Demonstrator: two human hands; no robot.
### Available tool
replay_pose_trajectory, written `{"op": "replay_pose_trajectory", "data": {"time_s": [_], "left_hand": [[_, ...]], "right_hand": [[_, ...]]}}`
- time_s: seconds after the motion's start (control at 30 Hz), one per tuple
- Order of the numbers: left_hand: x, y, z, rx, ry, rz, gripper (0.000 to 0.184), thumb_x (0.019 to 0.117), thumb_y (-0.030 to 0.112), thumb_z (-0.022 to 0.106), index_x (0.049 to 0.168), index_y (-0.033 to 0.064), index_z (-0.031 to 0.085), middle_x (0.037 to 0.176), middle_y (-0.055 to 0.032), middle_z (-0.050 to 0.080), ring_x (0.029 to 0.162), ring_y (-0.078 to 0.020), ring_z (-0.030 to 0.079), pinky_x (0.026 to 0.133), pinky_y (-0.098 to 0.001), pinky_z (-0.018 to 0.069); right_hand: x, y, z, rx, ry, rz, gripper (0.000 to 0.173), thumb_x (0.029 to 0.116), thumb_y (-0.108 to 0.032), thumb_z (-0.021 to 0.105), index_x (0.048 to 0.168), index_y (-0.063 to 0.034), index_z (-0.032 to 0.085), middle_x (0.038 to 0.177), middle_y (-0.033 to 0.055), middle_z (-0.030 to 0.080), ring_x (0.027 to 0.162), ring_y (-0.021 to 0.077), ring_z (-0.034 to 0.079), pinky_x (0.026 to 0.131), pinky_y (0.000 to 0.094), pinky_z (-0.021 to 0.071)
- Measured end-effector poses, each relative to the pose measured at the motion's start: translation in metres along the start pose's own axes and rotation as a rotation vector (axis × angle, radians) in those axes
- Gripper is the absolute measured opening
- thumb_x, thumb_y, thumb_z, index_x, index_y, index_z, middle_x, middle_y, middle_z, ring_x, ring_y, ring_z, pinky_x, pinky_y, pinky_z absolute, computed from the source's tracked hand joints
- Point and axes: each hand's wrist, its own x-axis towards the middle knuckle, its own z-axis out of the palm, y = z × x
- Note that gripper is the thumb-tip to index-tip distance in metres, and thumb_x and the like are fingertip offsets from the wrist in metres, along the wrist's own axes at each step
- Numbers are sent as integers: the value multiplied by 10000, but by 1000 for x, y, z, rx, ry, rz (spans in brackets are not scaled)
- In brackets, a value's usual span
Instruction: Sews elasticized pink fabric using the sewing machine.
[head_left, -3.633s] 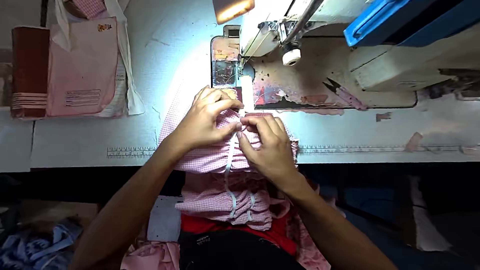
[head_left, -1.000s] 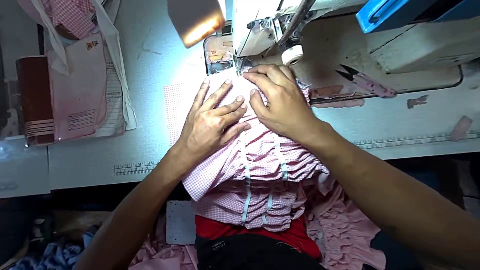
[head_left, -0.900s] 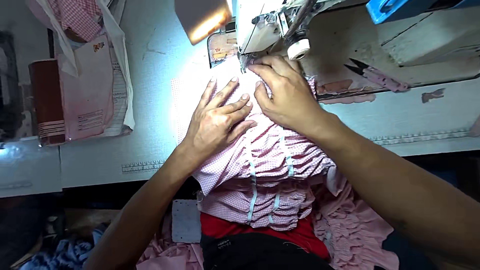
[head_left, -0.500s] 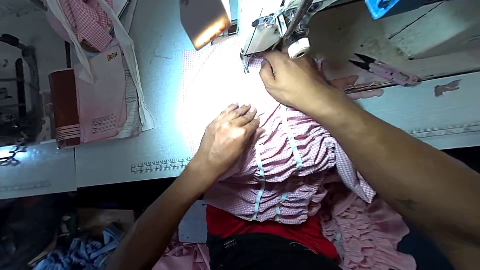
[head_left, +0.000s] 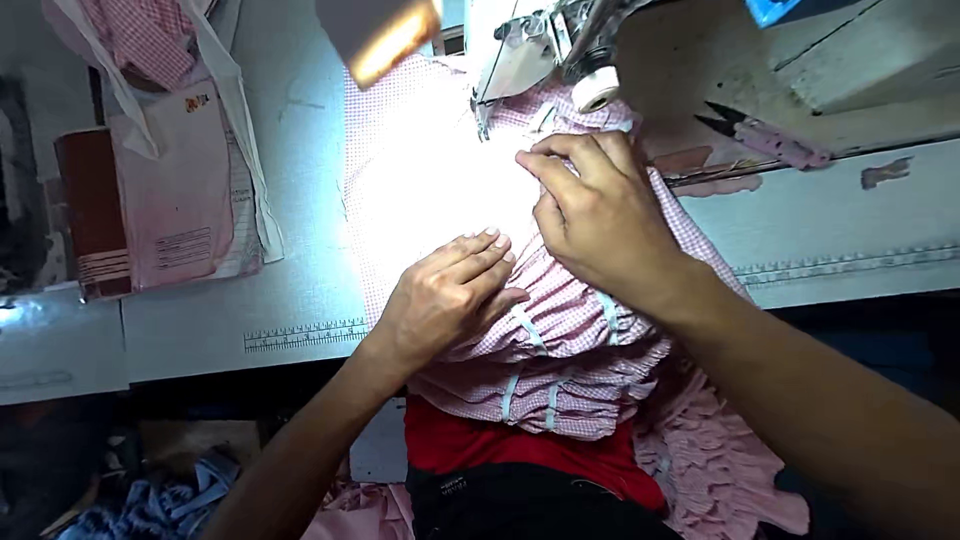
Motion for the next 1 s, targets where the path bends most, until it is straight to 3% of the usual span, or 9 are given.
{"op": "replay_pose_trajectory", "data": {"time_s": [0.23, 0.37, 0.5, 0.63, 0.8, 0.83, 0.9, 0.93, 1.0], "left_hand": [[2, 6, 1, 54, 10, -31, 291, 1021, 283, 632, 1145, 67, 784, 1260, -97, 734, 1268, -219, 654, 1117, -359, 502], [4, 8, 2, 60, 12, -32, 279, 1020, 276, 631, 1133, 75, 788, 1256, -89, 736, 1277, -225, 647, 1133, -383, 488], [7, 10, 2, 73, 13, -36, 290, 1021, 295, 626, 1108, 73, 792, 1235, -91, 745, 1247, -222, 668, 1121, -379, 501], [7, 11, 1, 67, 18, -36, 284, 1020, 291, 629, 1103, 76, 796, 1222, -90, 750, 1236, -219, 674, 1108, -369, 509], [5, 9, 0, 52, 9, -39, 287, 1030, 283, 619, 1123, 72, 790, 1229, -89, 747, 1244, -216, 669, 1113, -368, 507], [5, 9, 0, 51, 9, -37, 292, 1033, 289, 615, 1126, 74, 789, 1229, -86, 748, 1246, -215, 668, 1112, -367, 506], [4, 9, 0, 45, 11, -35, 292, 1034, 288, 614, 1125, 74, 791, 1225, -87, 749, 1247, -214, 667, 1115, -365, 504], [3, 9, 0, 41, 9, -34, 289, 1033, 285, 617, 1127, 75, 791, 1227, -87, 748, 1251, -214, 665, 1118, -363, 501], [2, 9, 0, 38, 15, -29, 280, 1029, 280, 626, 1122, 75, 793, 1224, -87, 750, 1245, -214, 669, 1116, -363, 502]], "right_hand": [[17, 8, 4, -16, 36, -24, 403, 1056, -142, 412, 1393, -114, 632, 1365, 141, 621, 1274, 363, 537, 1061, 465, 431], [17, 11, 4, -20, 81, -70, 335, 1061, -141, 440, 1254, -120, 713, 1295, 129, 661, 1232, 347, 568, 1034, 452, 448], [13, 9, -1, -54, 58, -51, 461, 1019, -344, 463, 1397, -138, 626, 1392, 134, 607, 1315, 351, 525, 1062, 486, 421], [11, 11, -2, -9, 73, -145, 300, 1026, -145, 461, 1158, -135, 731, 1233, 111, 686, 1223, 349, 566, 989, 482, 438], [11, 6, -5, -92, 7, -88, 434, 1020, -328, 455, 1368, -150, 644, 1400, 118, 610, 1335, 369, 511, 1068, 542, 399], [10, 7, -5, -76, 21, -114, 398, 1025, -265, 465, 1357, -150, 653, 1395, 124, 612, 1327, 370, 516, 1070, 540, 401], [10, 9, -4, -38, 57, -174, 286, 1029, -164, 475, 1179, -124, 715, 1238, 127, 680, 1202, 366, 576, 986, 531, 415], [10, 9, -4, -47, 59, -177, 279, 1039, -186, 474, 1140, -123, 726, 1188, 113, 700, 1153, 354, 600, 953, 521, 425], [11, 7, -6, -91, 25, -126, 369, 1022, -346, 460, 1182, -143, 723, 1256, 87, 690, 1194, 345, 584, 982, 534, 407]]}}
